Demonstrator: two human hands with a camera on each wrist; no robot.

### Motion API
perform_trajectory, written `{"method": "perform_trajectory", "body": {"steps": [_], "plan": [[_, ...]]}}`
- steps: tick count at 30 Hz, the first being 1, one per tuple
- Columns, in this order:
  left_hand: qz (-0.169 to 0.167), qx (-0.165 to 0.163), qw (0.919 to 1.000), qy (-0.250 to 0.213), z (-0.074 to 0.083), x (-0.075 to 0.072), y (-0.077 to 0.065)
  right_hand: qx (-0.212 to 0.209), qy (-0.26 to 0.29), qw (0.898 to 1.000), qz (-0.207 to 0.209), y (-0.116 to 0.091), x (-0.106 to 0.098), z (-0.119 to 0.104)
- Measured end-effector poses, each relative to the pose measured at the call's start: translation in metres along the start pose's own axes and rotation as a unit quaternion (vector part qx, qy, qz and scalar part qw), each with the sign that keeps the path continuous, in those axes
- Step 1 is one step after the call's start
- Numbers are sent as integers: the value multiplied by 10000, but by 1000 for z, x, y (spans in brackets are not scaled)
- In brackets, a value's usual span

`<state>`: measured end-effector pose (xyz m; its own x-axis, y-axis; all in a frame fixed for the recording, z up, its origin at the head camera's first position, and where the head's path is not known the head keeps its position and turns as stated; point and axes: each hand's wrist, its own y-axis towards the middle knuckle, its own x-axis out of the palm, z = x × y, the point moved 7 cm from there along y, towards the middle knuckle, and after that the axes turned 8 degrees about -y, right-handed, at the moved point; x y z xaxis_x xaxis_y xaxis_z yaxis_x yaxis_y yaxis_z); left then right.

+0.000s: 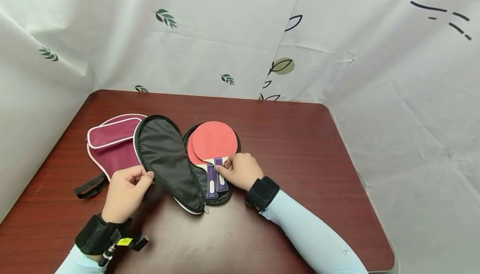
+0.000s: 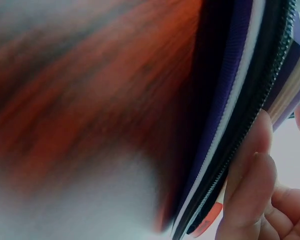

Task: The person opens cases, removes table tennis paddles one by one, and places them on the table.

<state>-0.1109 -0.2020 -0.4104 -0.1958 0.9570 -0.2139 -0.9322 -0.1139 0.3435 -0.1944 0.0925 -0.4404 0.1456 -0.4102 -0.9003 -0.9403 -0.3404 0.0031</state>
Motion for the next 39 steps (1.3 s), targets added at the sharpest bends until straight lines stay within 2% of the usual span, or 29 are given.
{"method": "perform_trajectory", "body": {"steps": [9,18,23,39], "plan": [[94,-596,9981,-99,-21,-18,-15,37,-219,9998,15,4,6,0],[304,-1080,9918,-619,-34,-17,-17,84,-267,9995,-138,7,8,2],[387,-1124,9916,-501,-38,-18,-19,138,-256,9994,-168,7,9,4],[390,-876,9945,-433,-34,-16,-16,243,-256,9992,-164,11,11,2]]}}
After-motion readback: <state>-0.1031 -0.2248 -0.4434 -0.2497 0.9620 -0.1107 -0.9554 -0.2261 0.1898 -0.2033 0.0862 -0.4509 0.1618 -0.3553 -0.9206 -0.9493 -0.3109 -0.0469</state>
